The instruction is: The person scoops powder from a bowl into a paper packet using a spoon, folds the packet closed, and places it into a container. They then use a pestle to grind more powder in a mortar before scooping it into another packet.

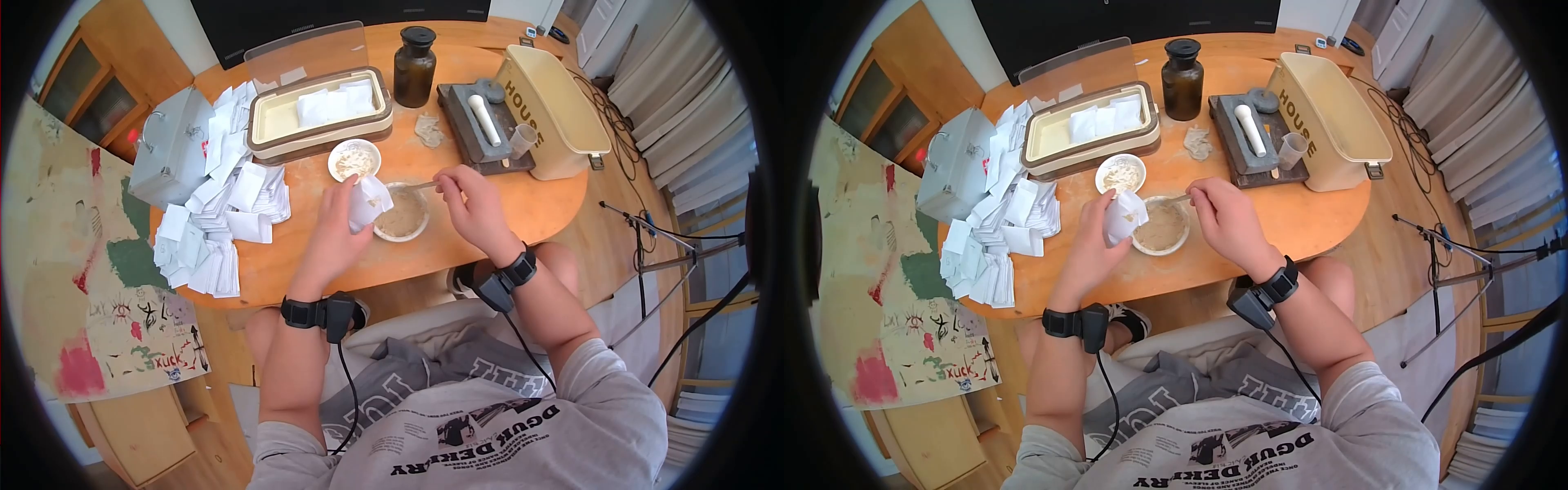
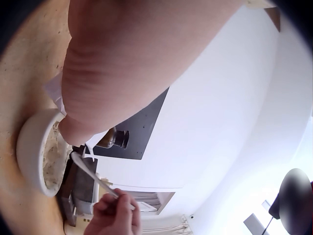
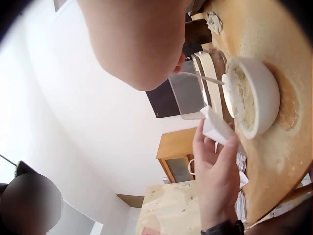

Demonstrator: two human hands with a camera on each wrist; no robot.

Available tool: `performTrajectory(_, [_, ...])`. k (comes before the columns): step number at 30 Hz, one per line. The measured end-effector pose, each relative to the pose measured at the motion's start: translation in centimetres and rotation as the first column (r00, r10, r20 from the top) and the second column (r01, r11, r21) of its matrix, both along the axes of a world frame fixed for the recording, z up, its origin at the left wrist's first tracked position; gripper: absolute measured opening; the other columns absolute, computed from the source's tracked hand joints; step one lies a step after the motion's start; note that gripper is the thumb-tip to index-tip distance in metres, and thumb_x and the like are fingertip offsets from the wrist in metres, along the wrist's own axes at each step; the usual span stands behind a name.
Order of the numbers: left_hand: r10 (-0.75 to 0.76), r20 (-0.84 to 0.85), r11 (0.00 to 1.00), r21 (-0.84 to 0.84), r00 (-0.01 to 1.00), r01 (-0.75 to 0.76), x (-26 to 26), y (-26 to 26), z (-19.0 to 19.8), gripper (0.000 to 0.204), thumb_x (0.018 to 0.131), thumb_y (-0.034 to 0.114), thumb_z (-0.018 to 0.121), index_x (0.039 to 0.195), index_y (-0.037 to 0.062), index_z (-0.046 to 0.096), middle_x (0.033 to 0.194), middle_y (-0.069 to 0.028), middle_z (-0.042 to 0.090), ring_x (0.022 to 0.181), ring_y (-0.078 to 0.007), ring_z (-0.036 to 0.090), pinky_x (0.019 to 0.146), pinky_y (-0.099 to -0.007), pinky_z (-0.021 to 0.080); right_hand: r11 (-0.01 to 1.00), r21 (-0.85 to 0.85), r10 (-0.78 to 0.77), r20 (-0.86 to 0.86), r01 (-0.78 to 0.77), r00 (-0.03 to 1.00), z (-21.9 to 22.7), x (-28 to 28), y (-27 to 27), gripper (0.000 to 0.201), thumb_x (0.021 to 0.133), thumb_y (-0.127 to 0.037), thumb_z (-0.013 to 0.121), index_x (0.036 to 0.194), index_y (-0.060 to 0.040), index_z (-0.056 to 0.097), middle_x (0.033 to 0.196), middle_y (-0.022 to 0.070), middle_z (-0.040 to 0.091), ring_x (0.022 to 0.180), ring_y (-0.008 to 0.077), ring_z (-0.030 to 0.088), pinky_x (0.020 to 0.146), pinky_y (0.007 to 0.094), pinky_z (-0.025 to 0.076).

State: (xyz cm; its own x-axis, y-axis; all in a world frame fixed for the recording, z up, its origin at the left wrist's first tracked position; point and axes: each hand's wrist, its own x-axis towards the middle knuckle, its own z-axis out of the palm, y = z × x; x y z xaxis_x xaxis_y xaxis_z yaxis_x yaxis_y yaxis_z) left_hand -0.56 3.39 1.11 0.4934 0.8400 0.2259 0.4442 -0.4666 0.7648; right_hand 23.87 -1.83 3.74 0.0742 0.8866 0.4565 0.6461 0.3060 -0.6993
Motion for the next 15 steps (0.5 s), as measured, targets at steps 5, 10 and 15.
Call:
performTrajectory(5, [0.051, 0.104, 0.998, -0.034, 0.993, -0.047, -0.2, 0.3, 0.1, 0.077, 0.081, 0.006, 0.072, 0.148, 0.0055, 0.035, 0.133, -0.0184, 0.047, 0.128, -0.0334, 0.047, 0.111, -0.0412, 0.037, 0.974, -0.219, 0.053, -0.065, -0.066, 0.996, -2.1, 0.0, 0.9, 0.017, 0.098, -0.011, 0.055, 0.096, 0.0023, 0.066, 0.084, 0.0146, 0.069, 0.073, 0.0276, 0.066, 0.070, 0.0351, 0.053])
performTrajectory(10, [0.059, 0.054, 0.998, -0.021, 0.997, -0.058, -0.3, 0.0, 0.4, 0.077, 0.081, 0.007, 0.072, 0.148, 0.0056, 0.036, 0.133, -0.0182, 0.047, 0.127, -0.0333, 0.048, 0.111, -0.0411, 0.038, 0.890, -0.430, 0.010, -0.311, -0.150, 0.950, -3.0, -0.3, 1.1, 0.023, 0.100, -0.015, 0.052, 0.095, 0.0021, 0.066, 0.075, 0.0100, 0.068, 0.066, 0.0174, 0.064, 0.067, 0.0303, 0.052])
performTrajectory(15, [0.028, 0.026, 0.999, -0.016, 0.999, -0.027, -0.4, 0.0, 0.3, 0.075, 0.081, 0.007, 0.072, 0.147, 0.0039, 0.037, 0.134, -0.0185, 0.047, 0.128, -0.0334, 0.048, 0.110, -0.0404, 0.039, 0.849, -0.464, -0.110, -0.623, -0.253, 0.775, -3.8, 0.4, 1.2, 0.021, 0.100, -0.014, 0.052, 0.095, 0.0010, 0.066, 0.078, 0.0028, 0.065, 0.069, 0.0090, 0.058, 0.064, 0.0243, 0.048])
